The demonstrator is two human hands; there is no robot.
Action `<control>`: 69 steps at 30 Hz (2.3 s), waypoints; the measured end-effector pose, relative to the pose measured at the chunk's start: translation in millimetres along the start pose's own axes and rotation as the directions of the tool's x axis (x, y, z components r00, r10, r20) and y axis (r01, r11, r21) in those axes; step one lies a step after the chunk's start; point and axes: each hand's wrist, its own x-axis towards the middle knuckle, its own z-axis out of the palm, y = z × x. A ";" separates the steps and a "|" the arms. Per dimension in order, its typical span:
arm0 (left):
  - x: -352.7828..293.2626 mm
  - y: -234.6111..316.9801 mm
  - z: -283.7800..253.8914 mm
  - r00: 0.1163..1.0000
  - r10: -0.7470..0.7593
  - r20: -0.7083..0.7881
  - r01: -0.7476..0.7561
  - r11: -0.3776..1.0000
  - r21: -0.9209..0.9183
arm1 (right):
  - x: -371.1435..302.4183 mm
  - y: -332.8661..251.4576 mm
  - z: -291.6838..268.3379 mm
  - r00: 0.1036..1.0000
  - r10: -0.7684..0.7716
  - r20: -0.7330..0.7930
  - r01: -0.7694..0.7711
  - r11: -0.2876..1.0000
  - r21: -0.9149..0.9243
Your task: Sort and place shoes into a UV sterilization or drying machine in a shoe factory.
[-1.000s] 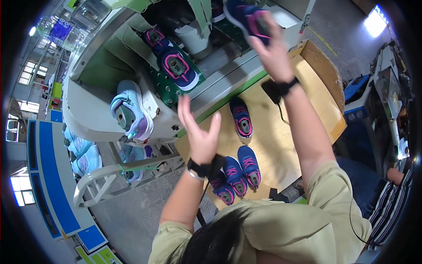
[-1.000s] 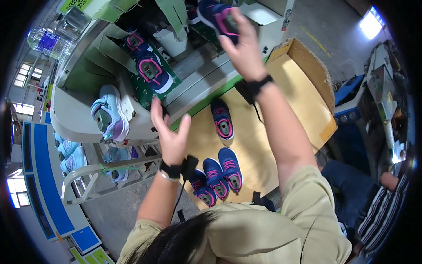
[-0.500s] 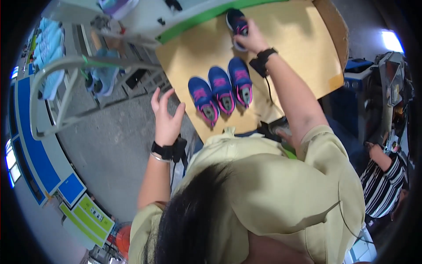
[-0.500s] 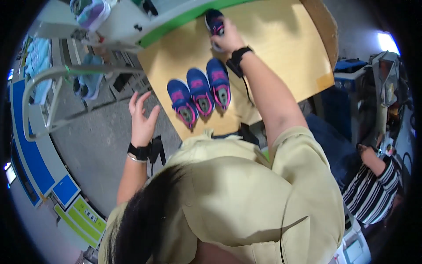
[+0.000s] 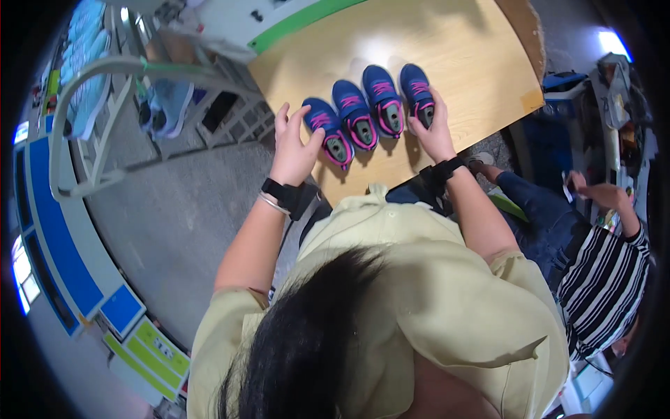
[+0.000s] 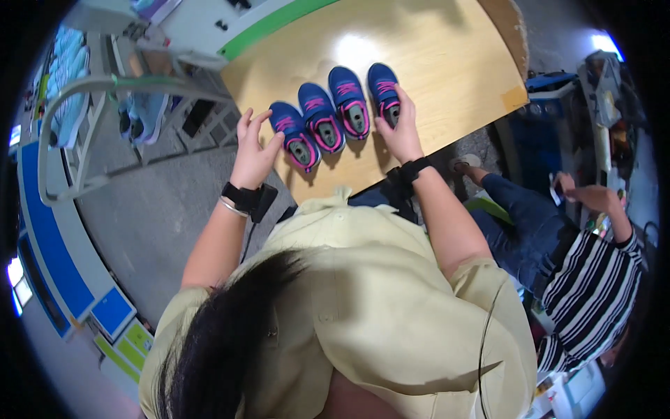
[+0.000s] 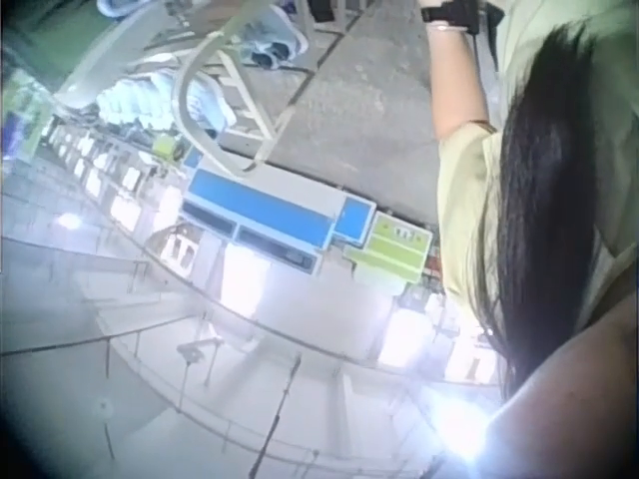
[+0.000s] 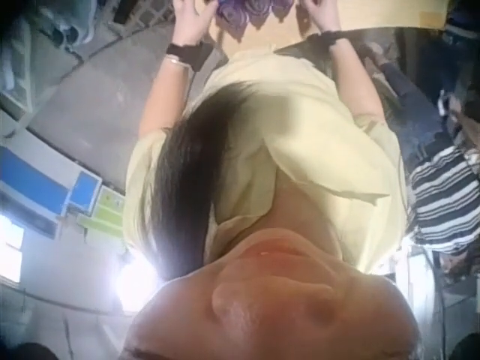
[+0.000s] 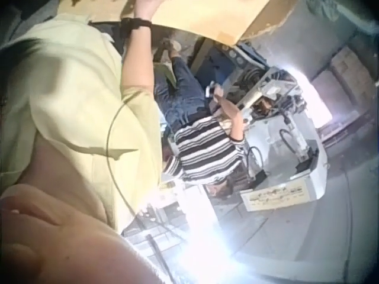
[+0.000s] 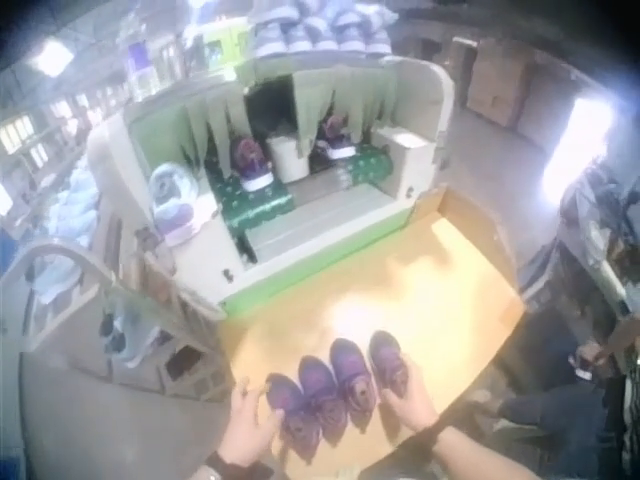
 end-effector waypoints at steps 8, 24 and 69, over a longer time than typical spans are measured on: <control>24.0 50.7 47.6 0.906 0.039 0.421 -0.209 0.907 0.365 | 1.5 0.5 1.7 0.999 -0.034 0.026 0.033 0.998 0.053; 51.5 32.2 11.8 0.757 -0.070 0.650 0.132 0.990 -0.047 | 313.1 81.0 -98.7 0.931 -0.152 -0.333 -0.058 0.837 -0.545; 235.2 116.9 -36.8 0.885 0.121 -0.449 -0.315 0.867 -0.386 | 369.6 -166.8 -80.6 0.775 -0.463 -0.430 0.534 0.844 0.053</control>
